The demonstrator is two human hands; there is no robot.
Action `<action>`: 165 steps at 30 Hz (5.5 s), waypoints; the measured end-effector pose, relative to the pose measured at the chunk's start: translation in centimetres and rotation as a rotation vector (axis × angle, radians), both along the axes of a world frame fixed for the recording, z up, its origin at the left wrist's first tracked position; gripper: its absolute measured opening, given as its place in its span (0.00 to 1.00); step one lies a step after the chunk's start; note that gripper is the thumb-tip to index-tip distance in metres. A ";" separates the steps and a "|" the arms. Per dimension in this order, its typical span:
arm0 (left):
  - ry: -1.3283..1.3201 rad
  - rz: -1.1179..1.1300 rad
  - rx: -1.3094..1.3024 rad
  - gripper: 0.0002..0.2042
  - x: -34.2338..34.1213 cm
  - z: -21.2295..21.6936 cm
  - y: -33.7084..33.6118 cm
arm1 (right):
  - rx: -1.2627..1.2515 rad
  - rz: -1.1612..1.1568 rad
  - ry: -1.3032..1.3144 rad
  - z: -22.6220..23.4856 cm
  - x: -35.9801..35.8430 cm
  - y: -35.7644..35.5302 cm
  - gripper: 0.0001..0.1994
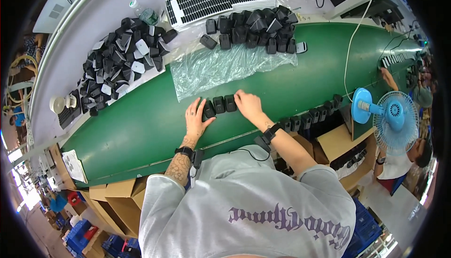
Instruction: Picking electronic components from a conveyor belt, arranging them, and packing them into a cardboard box.
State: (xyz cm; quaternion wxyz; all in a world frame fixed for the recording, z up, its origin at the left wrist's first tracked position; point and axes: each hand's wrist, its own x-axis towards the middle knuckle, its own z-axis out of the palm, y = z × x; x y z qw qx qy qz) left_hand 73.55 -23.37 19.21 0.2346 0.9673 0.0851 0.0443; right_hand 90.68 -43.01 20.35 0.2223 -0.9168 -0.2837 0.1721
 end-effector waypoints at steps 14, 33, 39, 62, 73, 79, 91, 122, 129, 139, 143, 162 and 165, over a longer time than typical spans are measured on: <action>0.071 0.090 -0.084 0.46 1.5 3.2 -1.8 | 0.097 0.233 -0.299 -1.6 13.7 16.1 0.25; 0.134 -0.181 0.113 0.46 -1.9 2.8 3.5 | -0.030 0.422 0.081 2.1 3.0 -4.0 0.32; -0.021 -0.227 0.172 0.45 0.8 0.2 1.8 | 0.241 0.587 -0.280 0.2 -0.1 -1.5 0.42; -0.382 0.734 -0.156 0.37 1.1 1.5 2.0 | 0.500 -0.275 -0.015 0.4 -1.8 -0.5 0.28; -1.117 1.107 -0.908 0.30 -48.6 17.5 6.1 | 0.839 0.702 0.476 13.5 -28.1 25.0 0.41; -0.164 1.504 -0.298 0.34 -79.2 20.4 8.2 | 0.136 1.544 0.752 16.4 -63.2 38.2 0.38; 0.643 1.058 -0.408 0.36 -86.3 -9.5 -1.5 | -0.221 2.385 0.076 -14.0 -86.4 32.8 0.34; 0.345 1.306 -0.383 0.31 -85.4 -18.6 -8.2 | -0.281 2.187 0.597 -18.7 -83.8 27.5 0.29; 0.654 1.661 -0.759 0.16 -84.7 -15.7 -8.1 | -0.876 1.557 0.341 -19.6 -80.1 27.4 0.24; 0.549 2.047 -0.987 0.12 -84.2 -19.4 -11.6 | -0.934 1.345 0.354 -23.4 -81.6 26.0 0.22; 0.462 2.086 -0.927 0.15 -83.5 -19.2 -11.8 | -0.955 1.442 0.354 -23.7 -80.8 27.7 0.20; 0.919 1.876 -0.838 0.10 -85.5 -16.6 -3.6 | -0.420 1.069 0.752 6.5 -72.6 34.8 0.16; 0.833 1.842 -0.788 0.12 -87.1 -17.5 -6.0 | -0.417 0.905 0.719 6.2 -70.2 33.2 0.15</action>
